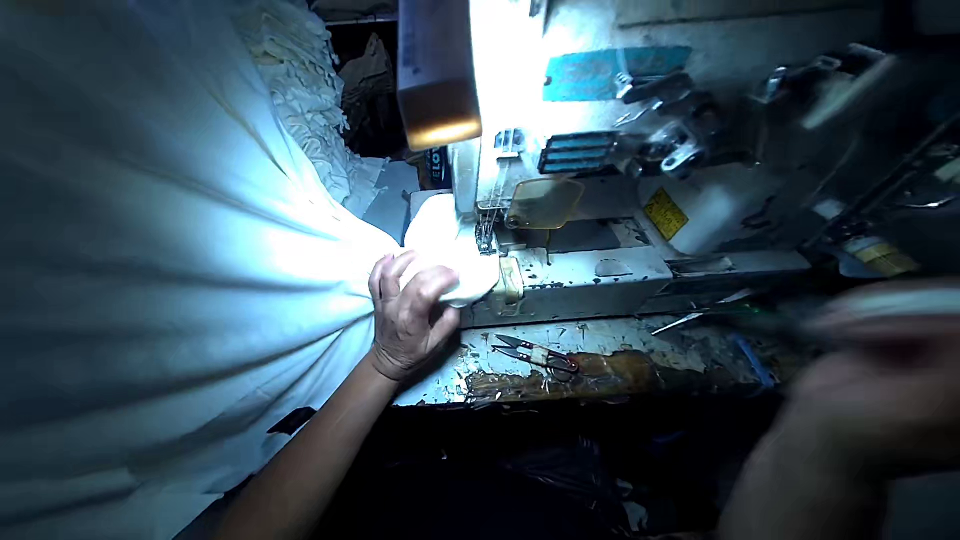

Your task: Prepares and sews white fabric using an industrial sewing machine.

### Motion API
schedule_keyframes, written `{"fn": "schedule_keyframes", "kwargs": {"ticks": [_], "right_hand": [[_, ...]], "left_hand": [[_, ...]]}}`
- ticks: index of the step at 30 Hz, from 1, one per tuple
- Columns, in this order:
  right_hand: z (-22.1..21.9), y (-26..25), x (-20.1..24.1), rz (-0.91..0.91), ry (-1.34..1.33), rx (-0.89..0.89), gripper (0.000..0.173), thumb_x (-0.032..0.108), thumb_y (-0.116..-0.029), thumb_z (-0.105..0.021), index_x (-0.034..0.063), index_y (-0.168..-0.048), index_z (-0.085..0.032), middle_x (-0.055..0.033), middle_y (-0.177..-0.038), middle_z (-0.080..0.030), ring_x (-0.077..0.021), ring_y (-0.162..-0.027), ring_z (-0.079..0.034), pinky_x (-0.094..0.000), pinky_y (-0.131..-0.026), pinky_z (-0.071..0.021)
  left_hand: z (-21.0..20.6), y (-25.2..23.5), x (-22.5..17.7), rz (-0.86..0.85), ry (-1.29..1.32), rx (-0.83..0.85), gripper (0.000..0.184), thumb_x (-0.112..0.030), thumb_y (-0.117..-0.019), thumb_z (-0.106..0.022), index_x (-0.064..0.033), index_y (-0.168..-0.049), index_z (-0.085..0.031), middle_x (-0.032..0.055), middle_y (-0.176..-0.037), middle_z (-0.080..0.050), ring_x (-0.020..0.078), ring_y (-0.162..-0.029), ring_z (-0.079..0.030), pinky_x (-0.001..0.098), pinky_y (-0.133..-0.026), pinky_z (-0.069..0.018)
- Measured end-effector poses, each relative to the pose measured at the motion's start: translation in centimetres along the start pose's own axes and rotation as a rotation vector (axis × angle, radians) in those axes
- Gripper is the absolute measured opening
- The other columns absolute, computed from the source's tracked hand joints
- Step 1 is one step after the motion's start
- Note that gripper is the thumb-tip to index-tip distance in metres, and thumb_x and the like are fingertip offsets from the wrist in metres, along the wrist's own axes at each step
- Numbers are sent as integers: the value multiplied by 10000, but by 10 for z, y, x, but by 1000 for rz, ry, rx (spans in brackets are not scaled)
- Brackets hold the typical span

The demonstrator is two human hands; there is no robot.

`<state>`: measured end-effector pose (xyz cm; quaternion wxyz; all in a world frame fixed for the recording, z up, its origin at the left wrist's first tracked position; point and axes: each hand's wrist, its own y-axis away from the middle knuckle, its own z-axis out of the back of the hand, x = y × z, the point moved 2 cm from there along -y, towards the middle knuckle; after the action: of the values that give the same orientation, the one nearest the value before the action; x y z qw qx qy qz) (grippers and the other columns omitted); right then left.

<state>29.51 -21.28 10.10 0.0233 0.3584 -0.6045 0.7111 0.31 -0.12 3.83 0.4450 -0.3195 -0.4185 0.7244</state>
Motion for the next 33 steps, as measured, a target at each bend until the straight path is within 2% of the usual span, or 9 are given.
{"fn": "schedule_keyframes", "kwargs": {"ticks": [4, 6, 10, 12, 14, 17, 21, 28, 33], "right_hand": [[-73, 93, -7, 21, 228, 450, 314, 296, -993, -614, 52, -943, -805, -80, -864, -774, -181, -822, -731, -331, -788, -582], [-96, 117, -12, -46, 334, 700, 375, 264, -954, -631, 61, -1250, -742, -143, -1075, -764, -374, -1029, -706, -532, -897, -557], [-113, 119, -10, 60, 386, 842, 364, 283, -945, -576, 144, -1225, -764, -139, -892, -698, -374, -901, -687, -520, -854, -555], [-111, 119, -11, 117, 342, 848, 321, 323, -973, -553, 171, -1107, -802, -100, -823, -665, -307, -821, -675, -449, -810, -561], [-107, 119, -14, 150, 214, 733, 258, 286, -996, -572, 167, -988, -800, -68, -824, -676, -209, -804, -681, -325, -763, -576], [-103, 113, -11, 115, 0, 509, 265, 275, -1073, -523, 119, -1089, -736, -80, -872, -697, -101, -795, -660, -194, -741, -527], [-118, 73, 21, 245, 139, 551, 531, 496, -1092, -385, 143, -1232, -756, -100, -767, -630, -191, -628, -577, -296, -537, -430], [-214, 27, 49, 428, 443, 700, 188, 178, -980, -634, 22, -998, -738, -175, -950, -703, -328, -649, -675, -442, -475, -496], [-150, 69, 31, 379, 369, 699, 358, 313, -1044, -510, 101, -1046, -799, -114, -754, -676, -265, -572, -627, -390, -451, -444]], "left_hand": [[28, -58, -10, 70, -272, 400, 413, -226, -896, -598, -136, -1287, -698, 90, -1345, -668, 462, -1402, -440, 739, -1097, -239], [23, -81, -9, 34, -381, 553, 357, -115, -818, -721, -137, -1174, -735, 80, -1235, -713, 475, -1389, -452, 782, -1087, -208], [-17, -113, 24, 99, -394, 588, 88, -46, -861, -676, -52, -913, -747, 146, -1011, -735, 428, -1210, -590, 728, -1102, -214], [-31, -126, 54, 252, -468, 568, 226, -129, -922, -643, -43, -1108, -738, 232, -1209, -694, 469, -1271, -567, 728, -1096, -257], [-24, -125, 82, 375, -475, 432, 336, -148, -950, -598, -34, -1255, -683, 255, -1348, -622, 473, -1368, -478, 699, -1165, -167], [22, -83, 75, 150, -396, 30, 196, -142, -980, -550, -18, -1022, -696, 204, -1096, -690, 436, -1198, -564, 619, -1109, -292], [57, -16, 44, -121, -318, -165, 200, -279, -1020, -528, -118, -906, -559, 95, -1001, -555, 277, -1119, -538, 492, -1142, -297], [57, -3, 40, -142, -242, -224, 180, -273, -1039, -514, -160, -899, -528, 54, -1012, -519, 224, -1131, -518, 481, -1170, -260], [79, -16, 55, -115, -293, -182, 142, -263, -1028, -516, -158, -931, -526, 59, -1012, -538, 231, -1124, -535, 464, -1145, -311]]}}
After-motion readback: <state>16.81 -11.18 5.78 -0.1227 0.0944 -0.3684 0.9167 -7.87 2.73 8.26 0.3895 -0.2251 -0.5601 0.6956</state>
